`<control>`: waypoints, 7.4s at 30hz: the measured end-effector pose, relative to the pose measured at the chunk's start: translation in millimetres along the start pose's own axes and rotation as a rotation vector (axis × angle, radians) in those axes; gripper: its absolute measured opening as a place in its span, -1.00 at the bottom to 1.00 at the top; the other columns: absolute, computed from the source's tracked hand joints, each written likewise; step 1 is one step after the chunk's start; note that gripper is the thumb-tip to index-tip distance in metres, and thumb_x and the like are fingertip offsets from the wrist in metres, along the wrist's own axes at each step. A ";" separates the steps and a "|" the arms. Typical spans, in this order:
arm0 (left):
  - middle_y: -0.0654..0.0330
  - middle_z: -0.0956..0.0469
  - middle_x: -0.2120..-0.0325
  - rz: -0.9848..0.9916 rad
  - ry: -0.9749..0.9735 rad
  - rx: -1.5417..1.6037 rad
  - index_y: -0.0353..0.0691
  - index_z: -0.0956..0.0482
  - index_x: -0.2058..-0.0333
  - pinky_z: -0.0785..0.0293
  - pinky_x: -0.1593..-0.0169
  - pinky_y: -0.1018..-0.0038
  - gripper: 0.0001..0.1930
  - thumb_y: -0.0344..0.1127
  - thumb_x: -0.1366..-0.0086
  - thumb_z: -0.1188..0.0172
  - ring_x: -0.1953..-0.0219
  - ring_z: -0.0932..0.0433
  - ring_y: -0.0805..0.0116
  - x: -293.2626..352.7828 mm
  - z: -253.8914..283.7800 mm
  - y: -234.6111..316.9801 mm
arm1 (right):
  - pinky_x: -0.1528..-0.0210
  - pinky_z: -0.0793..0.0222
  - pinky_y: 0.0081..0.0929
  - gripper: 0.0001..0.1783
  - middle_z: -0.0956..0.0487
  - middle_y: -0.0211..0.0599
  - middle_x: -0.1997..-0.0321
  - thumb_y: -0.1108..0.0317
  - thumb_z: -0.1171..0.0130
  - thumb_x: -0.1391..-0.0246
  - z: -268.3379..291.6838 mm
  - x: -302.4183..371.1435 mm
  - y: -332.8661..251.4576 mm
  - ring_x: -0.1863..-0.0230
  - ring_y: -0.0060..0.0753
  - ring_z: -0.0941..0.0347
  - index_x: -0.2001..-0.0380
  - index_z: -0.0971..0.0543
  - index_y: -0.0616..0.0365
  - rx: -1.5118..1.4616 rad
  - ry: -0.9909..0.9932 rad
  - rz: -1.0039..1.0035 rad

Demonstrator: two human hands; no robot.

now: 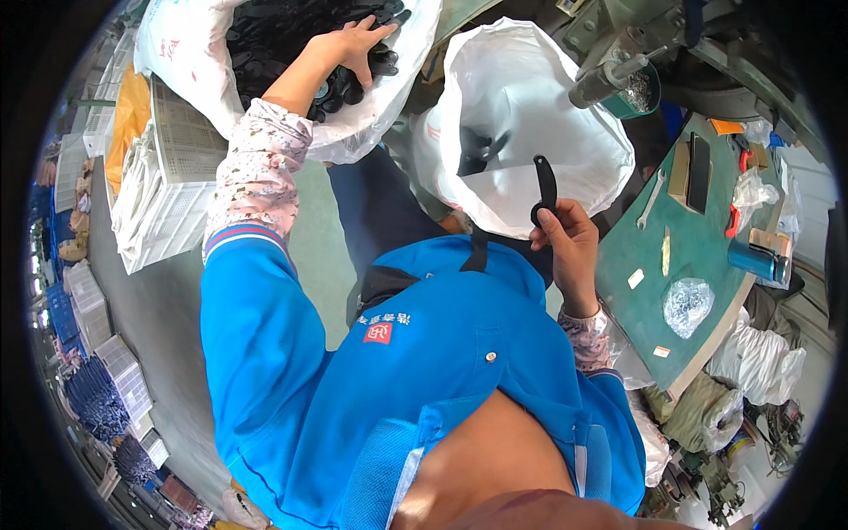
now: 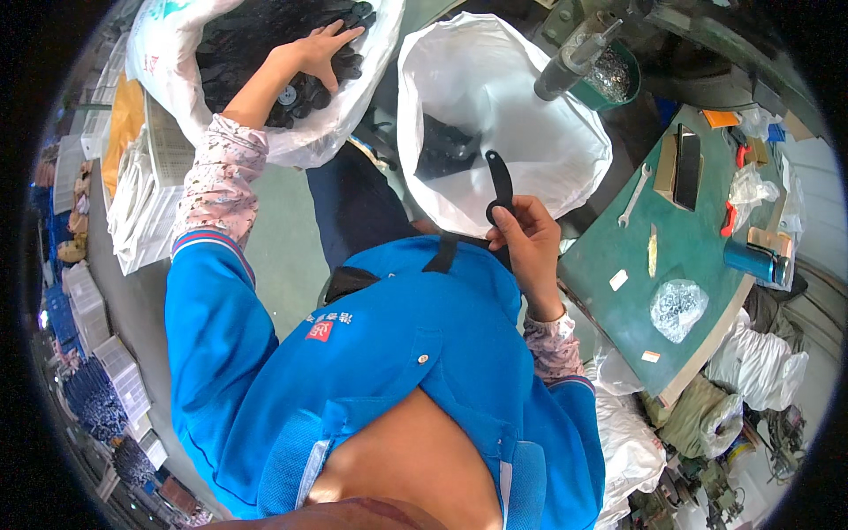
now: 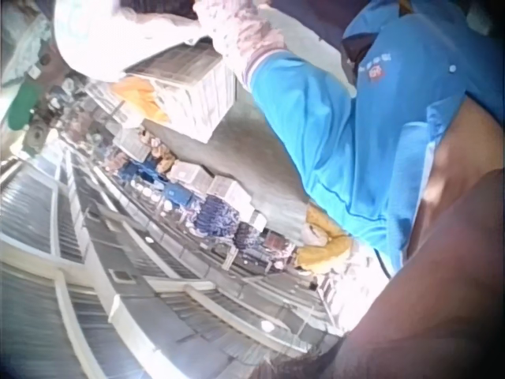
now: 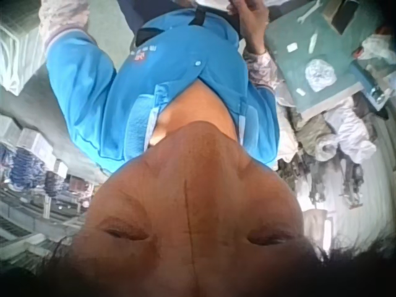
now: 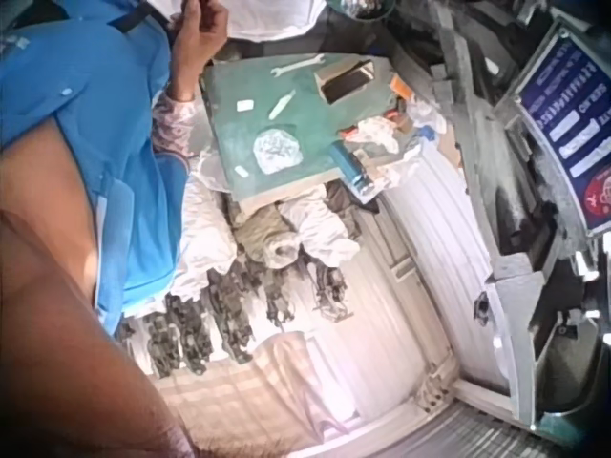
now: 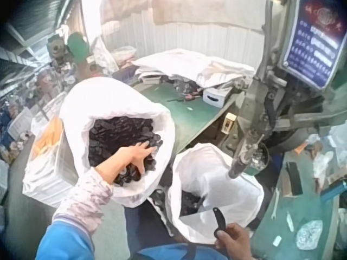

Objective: The person picks black plastic components from a white sack and assembles them by hand, inserting smaller pieces into larger ones. The assembled units are placed into a second white sack. The process is repeated continuously throughout the clip.

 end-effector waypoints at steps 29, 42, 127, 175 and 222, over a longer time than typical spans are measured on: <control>-0.08 0.04 -0.26 -0.222 -0.102 -0.278 -0.05 -0.11 -0.17 -0.44 -0.07 0.24 0.16 -0.30 0.55 -0.57 -0.21 -0.20 -0.03 51.8 8.3 12.5 | 0.50 -0.39 -0.73 -0.80 -0.52 -0.35 0.42 0.40 -0.16 -0.12 -3.5 2.7 10.8 0.50 -0.63 -0.47 0.24 -0.47 0.30 -0.051 0.022 -0.024; -0.04 0.01 -0.25 -0.287 -0.082 -0.329 0.01 -0.20 -0.09 -0.47 -0.01 0.27 0.04 -0.32 0.50 -0.56 -0.19 -0.22 -0.03 66.3 5.6 6.0 | 0.51 -0.38 -0.71 -0.81 -0.53 -0.35 0.44 0.41 -0.15 -0.13 -3.4 4.3 13.0 0.50 -0.62 -0.47 0.25 -0.47 0.30 -0.063 0.027 -0.006; -0.02 -0.47 0.18 -0.510 -0.424 2.440 -0.39 -0.37 0.02 -0.43 0.52 0.59 -0.60 -0.23 -0.27 -0.06 0.27 -0.54 0.32 84.4 29.1 218.8 | 0.42 -0.41 -0.66 -0.76 -0.60 -0.30 0.34 0.45 -0.12 -0.13 27.2 -82.5 -138.2 0.46 -0.59 -0.49 0.13 -0.51 0.28 0.232 -0.025 0.513; -0.15 -0.51 0.17 -0.529 -0.260 2.113 -0.28 -0.36 -0.01 -0.66 0.32 0.32 -0.55 -0.11 -0.26 -0.15 0.16 -0.57 0.13 93.0 28.7 228.4 | 0.49 -0.25 -0.76 -0.66 -0.57 -0.37 0.46 0.33 -0.18 -0.09 34.9 -84.5 -147.8 0.54 -0.69 -0.36 0.05 -0.53 0.20 0.279 -0.006 0.463; -0.14 -0.42 0.02 -0.538 0.110 2.539 -0.38 -0.31 -0.06 -0.28 -0.19 -0.06 -0.54 -0.09 -0.38 0.10 -0.12 -0.35 0.06 90.9 17.0 236.2 | 0.44 -0.31 -0.72 -0.71 -0.58 -0.31 0.38 0.40 -0.10 -0.14 25.0 -75.8 -138.0 0.50 -0.63 -0.42 0.07 -0.51 0.26 0.180 0.111 0.479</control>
Point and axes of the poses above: each hand's wrist, its own x-axis away from the middle knuckle, its own z-axis out of the back of the hand, y = z × x, the point moved 1 cm from there along -x, towards the middle knuckle
